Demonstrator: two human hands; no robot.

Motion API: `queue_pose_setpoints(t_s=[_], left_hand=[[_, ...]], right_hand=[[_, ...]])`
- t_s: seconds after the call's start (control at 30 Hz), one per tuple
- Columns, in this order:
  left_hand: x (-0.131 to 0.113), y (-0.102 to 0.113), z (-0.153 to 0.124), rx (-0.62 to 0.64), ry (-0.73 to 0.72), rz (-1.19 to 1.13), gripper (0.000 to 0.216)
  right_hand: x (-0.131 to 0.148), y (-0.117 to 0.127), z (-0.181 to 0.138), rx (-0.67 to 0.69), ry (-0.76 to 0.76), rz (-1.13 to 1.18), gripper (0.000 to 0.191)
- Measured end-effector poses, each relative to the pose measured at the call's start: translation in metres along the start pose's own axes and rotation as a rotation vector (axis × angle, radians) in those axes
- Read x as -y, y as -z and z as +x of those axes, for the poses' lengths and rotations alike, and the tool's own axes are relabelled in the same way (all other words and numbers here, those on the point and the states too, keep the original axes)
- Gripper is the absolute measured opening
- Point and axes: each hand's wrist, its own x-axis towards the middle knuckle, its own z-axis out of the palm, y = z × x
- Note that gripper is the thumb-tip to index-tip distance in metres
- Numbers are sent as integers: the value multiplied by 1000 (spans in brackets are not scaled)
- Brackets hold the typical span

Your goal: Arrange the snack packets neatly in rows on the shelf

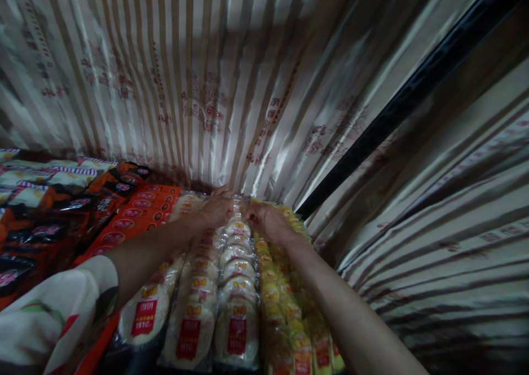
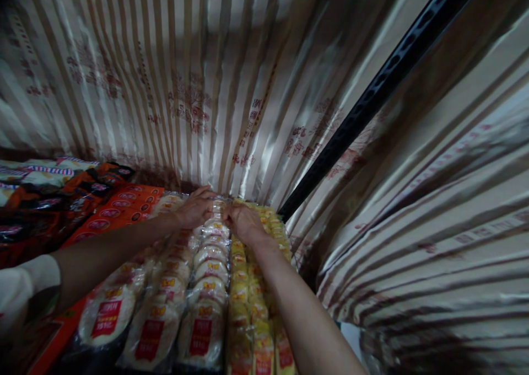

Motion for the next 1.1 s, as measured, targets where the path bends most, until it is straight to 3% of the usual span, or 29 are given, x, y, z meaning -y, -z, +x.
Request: queue_pose_setpoints(t_s=[0.2,0.8,1.1], left_hand=[[-4,3,-1,11,-11,32,9],[0,-5,0,-17,17,32,10],[-2,-1,-2,7,28,31,8]], right_hand=[[6,1,-7,161,0,-57,16],[13,-2,-5,127,-72,-148,20],[6,-9,-7,106,10,-76,20]])
